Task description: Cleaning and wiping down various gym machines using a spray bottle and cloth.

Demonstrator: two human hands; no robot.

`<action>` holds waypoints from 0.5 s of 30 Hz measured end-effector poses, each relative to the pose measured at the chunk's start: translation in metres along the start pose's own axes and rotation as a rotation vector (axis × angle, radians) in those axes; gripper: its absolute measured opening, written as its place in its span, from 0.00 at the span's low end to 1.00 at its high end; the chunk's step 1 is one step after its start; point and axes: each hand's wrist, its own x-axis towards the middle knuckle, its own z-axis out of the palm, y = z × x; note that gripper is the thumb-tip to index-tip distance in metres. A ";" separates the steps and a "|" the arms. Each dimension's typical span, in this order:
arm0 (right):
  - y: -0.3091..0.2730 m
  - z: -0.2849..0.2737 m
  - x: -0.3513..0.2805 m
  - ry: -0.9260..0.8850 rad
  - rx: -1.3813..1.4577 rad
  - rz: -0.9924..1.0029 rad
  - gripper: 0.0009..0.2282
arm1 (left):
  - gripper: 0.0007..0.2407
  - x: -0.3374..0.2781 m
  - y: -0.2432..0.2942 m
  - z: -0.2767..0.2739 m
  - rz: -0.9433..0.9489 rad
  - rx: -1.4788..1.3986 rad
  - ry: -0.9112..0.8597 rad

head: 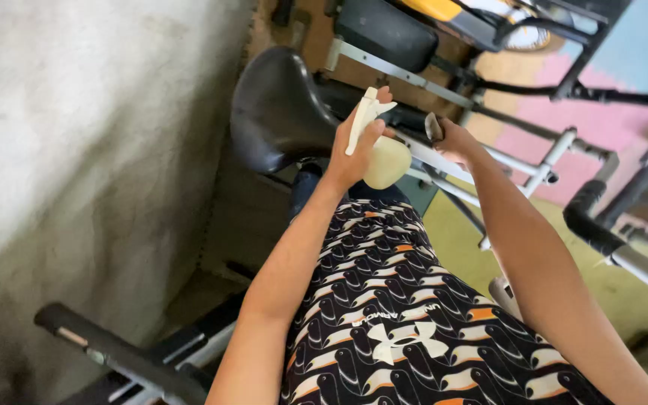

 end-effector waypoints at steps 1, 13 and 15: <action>-0.009 0.000 0.004 -0.002 -0.015 -0.017 0.28 | 0.21 -0.004 0.001 -0.003 0.014 0.000 0.018; -0.211 0.007 -0.032 0.120 0.196 -0.712 0.32 | 0.18 -0.089 -0.006 -0.104 0.080 -0.184 0.492; -0.243 0.032 -0.062 0.305 -0.137 -1.088 0.34 | 0.14 -0.106 0.014 -0.112 -0.016 -0.142 0.622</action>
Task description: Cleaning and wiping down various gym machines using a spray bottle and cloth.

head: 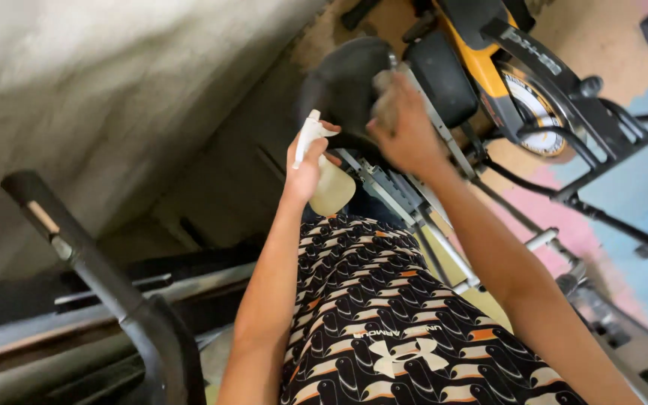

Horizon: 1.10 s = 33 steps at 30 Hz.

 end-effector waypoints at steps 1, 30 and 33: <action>-0.020 0.008 0.000 -0.017 -0.002 -0.016 0.34 | 0.14 -0.004 -0.003 -0.008 0.006 -0.012 0.018; -0.037 0.057 0.134 -0.111 -0.527 -0.190 0.13 | 0.10 -0.012 -0.019 -0.097 0.064 -0.007 0.431; -0.051 0.078 0.142 -0.316 -0.746 0.014 0.15 | 0.09 -0.025 -0.021 -0.082 0.039 0.066 0.434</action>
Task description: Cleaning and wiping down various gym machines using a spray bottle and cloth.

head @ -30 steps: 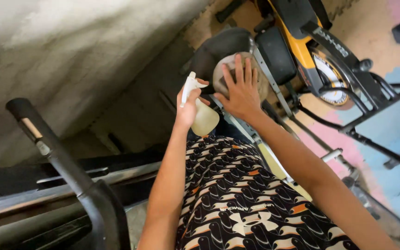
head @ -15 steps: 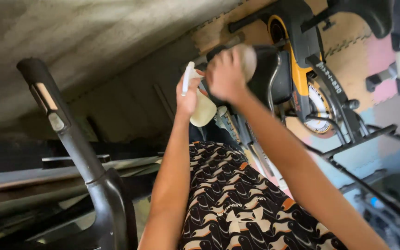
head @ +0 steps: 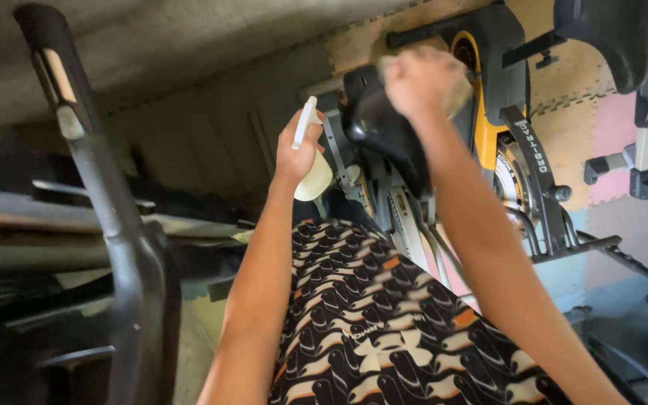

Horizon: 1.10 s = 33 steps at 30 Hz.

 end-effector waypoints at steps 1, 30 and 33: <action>-0.012 -0.002 -0.019 0.004 0.000 -0.005 0.15 | 0.09 -0.007 0.005 0.005 0.005 -0.002 0.005; 0.048 0.026 -0.214 0.182 0.153 -0.297 0.33 | 0.09 -0.106 0.007 0.020 0.214 0.446 -0.029; 0.041 0.027 -0.210 0.171 -0.007 -0.321 0.35 | 0.10 -0.108 0.003 0.011 0.184 0.403 -0.067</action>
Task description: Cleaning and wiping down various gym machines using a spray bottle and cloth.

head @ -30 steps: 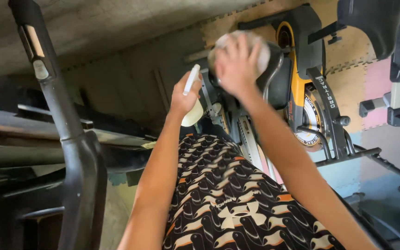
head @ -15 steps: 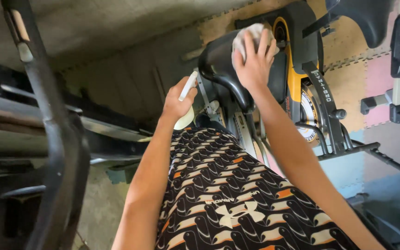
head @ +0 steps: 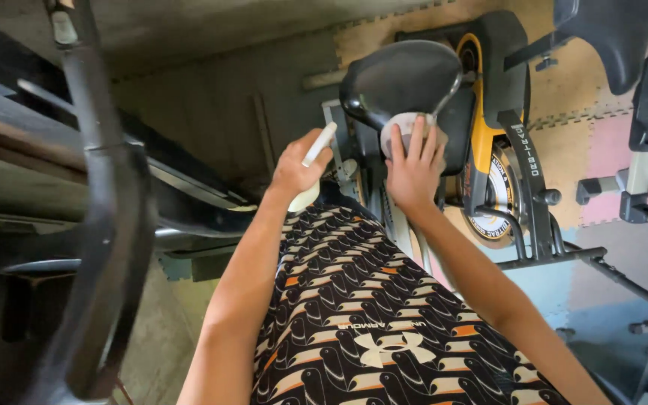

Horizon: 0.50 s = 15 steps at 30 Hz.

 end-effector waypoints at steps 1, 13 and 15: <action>-0.003 -0.001 0.012 0.004 0.000 0.000 0.35 | 0.10 0.000 -0.004 -0.001 0.003 0.001 0.001; -0.035 0.010 0.146 -0.041 0.138 -0.418 0.24 | 0.10 -0.014 -0.048 -0.019 -0.012 0.031 0.043; -0.047 0.022 0.149 -0.010 0.181 -0.291 0.14 | 0.10 -0.014 -0.062 -0.016 -0.002 0.047 0.087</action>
